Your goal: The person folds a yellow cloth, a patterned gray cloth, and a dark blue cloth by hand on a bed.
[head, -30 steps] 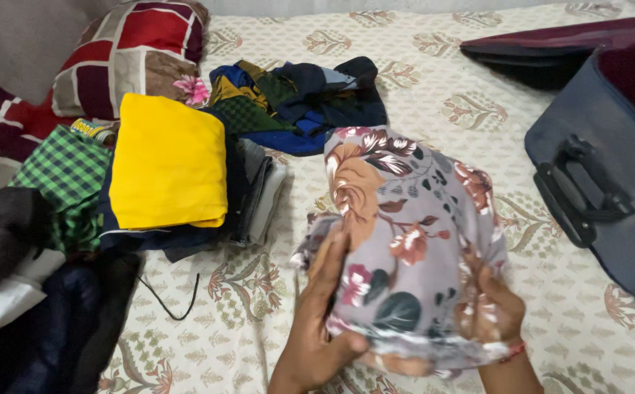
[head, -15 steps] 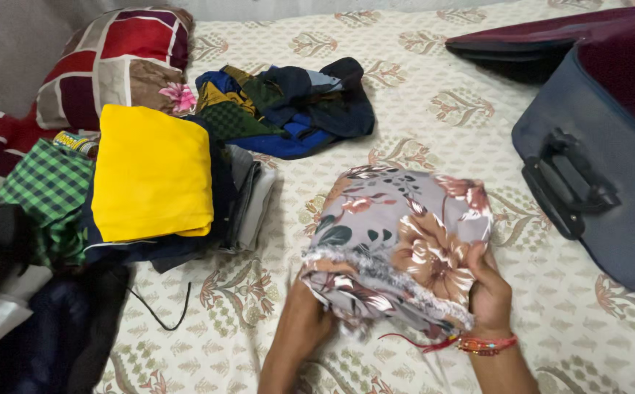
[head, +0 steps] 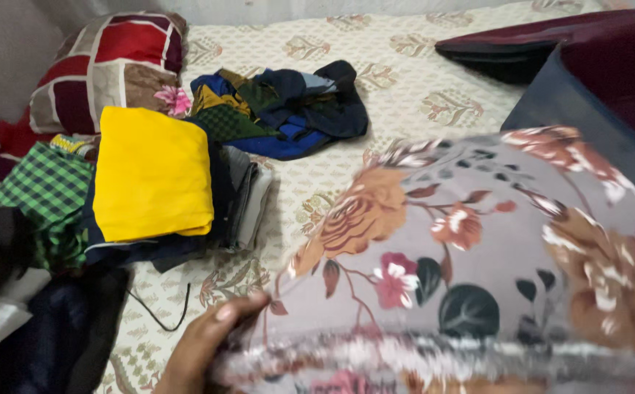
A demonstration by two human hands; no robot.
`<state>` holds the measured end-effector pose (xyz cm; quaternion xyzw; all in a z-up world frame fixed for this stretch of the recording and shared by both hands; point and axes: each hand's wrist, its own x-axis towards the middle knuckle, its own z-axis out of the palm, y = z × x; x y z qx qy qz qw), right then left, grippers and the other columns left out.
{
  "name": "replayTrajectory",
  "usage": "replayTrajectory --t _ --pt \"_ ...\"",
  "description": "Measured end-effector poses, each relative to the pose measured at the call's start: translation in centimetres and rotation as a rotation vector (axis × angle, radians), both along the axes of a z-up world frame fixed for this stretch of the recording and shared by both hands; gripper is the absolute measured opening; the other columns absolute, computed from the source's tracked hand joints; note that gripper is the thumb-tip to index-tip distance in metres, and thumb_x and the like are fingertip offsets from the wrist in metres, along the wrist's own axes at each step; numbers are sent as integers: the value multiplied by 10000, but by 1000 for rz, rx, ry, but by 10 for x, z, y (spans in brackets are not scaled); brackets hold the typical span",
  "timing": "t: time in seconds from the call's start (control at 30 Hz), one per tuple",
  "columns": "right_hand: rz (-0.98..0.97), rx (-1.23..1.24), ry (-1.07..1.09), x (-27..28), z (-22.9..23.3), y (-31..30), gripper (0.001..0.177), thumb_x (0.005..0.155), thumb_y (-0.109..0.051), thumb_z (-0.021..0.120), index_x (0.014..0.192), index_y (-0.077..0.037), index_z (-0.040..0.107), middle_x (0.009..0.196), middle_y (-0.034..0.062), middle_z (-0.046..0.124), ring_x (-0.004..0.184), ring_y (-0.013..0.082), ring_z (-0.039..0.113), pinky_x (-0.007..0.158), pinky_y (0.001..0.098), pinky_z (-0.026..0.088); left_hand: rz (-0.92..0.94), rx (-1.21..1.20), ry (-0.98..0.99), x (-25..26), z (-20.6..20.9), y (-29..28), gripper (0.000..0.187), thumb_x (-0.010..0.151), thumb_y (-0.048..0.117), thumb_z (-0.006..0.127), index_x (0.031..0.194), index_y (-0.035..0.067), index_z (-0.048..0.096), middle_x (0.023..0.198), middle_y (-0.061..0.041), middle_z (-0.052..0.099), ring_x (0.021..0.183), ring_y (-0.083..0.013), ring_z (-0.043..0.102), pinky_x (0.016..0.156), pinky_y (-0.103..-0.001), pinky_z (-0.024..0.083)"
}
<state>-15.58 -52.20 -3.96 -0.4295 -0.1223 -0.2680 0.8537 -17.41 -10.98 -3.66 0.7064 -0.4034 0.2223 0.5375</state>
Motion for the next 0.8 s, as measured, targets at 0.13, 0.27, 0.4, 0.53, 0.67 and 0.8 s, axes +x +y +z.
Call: replayTrajectory --t 0.13,0.27,0.4,0.53,0.67,0.8 --pt "15 16 -82 -1 5 2 920 990 -230 652 1715 -94 102 1688 241 244 1534 347 361 1214 503 353 410 -358 540 -25 -40 -15 346 970 253 698 1188 -12 743 923 -167 777 620 -102 673 553 -242 566" --pt "86 59 -148 -8 -19 5 1002 983 -236 689 1746 -97 54 1751 255 176 1613 358 290 1267 503 304 672 -399 744 10 -50 -66 260 939 201 744 976 -54 774 711 -110 696 560 -82 560 503 -244 425" --pt "86 -160 -27 18 -65 25 1024 967 -257 705 1732 -84 47 1792 242 107 1663 349 186 1310 461 207 402 -811 821 48 -53 -78 210 989 129 718 973 -77 680 777 -17 658 642 -57 524 559 -227 419" --pt "-434 -1309 201 24 -83 23 992 778 -293 787 1584 -56 258 1686 245 222 1555 399 247 1214 451 248 608 -471 716 66 -64 -40 176 969 122 633 1026 -26 709 822 -4 707 681 -43 591 596 -206 484" --pt "-146 -1071 478 34 -93 26 1065 762 -349 790 1610 -59 216 1604 193 391 1412 305 476 1136 398 364 679 -156 828 62 -63 -21 222 987 139 613 1135 -4 696 844 -103 719 717 -130 589 646 -290 472" --pt "-302 -1128 405 33 -95 25 794 777 -348 806 1420 -28 468 1533 188 491 1370 336 522 1101 401 413 928 87 525 48 -50 -22 401 972 183 636 1328 6 591 1246 -198 682 1112 -269 636 966 -390 485"
